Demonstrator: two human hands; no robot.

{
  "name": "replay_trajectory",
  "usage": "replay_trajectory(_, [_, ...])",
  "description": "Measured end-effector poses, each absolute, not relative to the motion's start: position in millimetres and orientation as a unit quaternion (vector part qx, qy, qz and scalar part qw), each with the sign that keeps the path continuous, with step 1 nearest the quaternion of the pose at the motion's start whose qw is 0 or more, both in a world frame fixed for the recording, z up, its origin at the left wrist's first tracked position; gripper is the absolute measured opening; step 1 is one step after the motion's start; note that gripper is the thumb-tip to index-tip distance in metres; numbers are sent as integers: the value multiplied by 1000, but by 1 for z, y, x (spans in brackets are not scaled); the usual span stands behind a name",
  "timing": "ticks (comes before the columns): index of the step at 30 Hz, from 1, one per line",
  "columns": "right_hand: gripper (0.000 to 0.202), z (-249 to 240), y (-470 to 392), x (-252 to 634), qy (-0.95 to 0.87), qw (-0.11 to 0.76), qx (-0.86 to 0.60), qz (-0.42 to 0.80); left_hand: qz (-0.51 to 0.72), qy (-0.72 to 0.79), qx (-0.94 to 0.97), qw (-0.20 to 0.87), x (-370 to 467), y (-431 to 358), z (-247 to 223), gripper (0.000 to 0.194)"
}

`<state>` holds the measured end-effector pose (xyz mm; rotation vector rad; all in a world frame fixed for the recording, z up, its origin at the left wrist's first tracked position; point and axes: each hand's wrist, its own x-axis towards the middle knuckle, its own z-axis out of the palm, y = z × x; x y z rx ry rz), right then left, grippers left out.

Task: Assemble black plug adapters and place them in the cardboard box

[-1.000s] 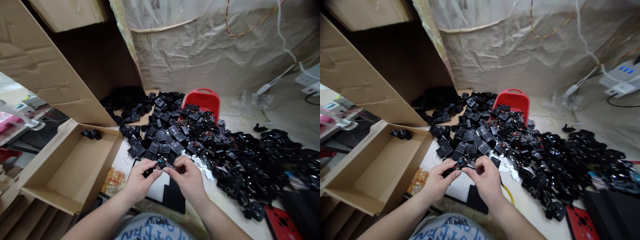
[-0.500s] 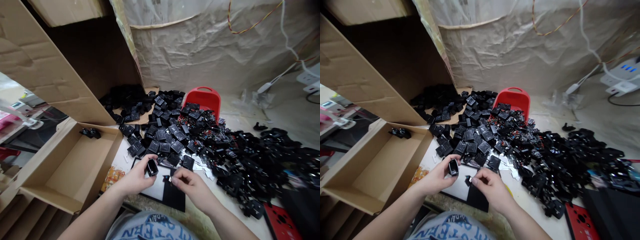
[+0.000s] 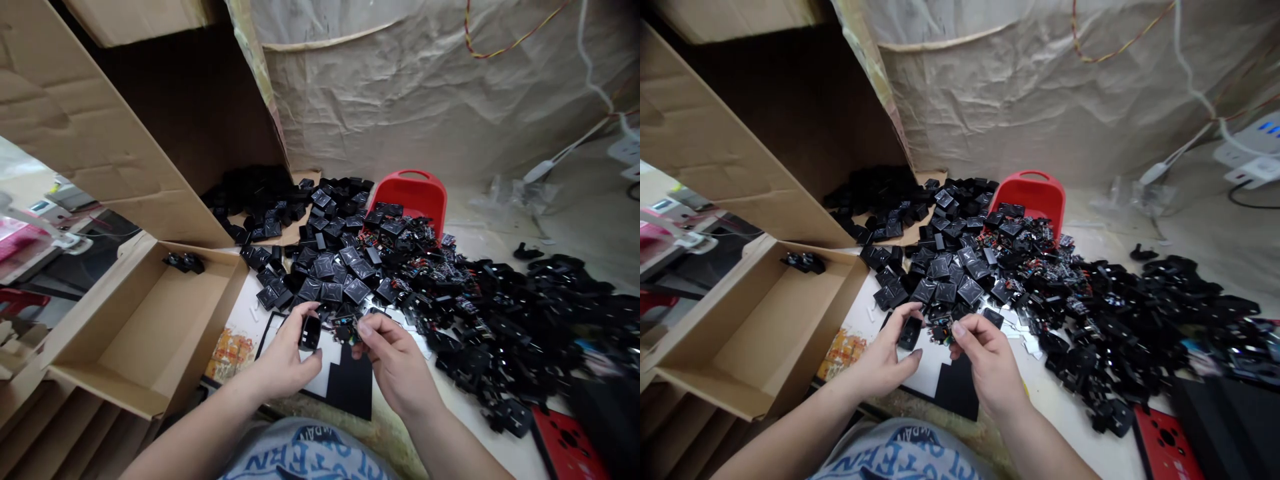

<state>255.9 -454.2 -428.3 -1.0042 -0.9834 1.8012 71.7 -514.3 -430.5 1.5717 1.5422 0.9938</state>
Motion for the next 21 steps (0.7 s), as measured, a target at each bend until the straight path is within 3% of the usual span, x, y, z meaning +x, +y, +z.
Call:
replay_trajectory(4, [32,-438,-458,257,-449,376,-413,698,388,571,619,374,62,-516,-431,66])
replay_trajectory(9, [22,-474,-478,257,-602,156,-424,658,424,571,559,426,47,-520,-437,66])
replay_trajectory(12, [20,-482,-477,262,-739,116,-419,515,445,560,496,492,42,-521,-442,63])
replay_trajectory(15, [27,-474,-451,286,-798,136,-467,357,479,550,458,508,41,-521,-447,46])
replay_trajectory(17, [30,-468,-427,308,-805,104,-534,237,492,548,439,515,41,-519,-449,36])
replay_trajectory(21, [28,-474,-394,334,-787,3,-607,112,497,529,382,572,47,-512,-445,43])
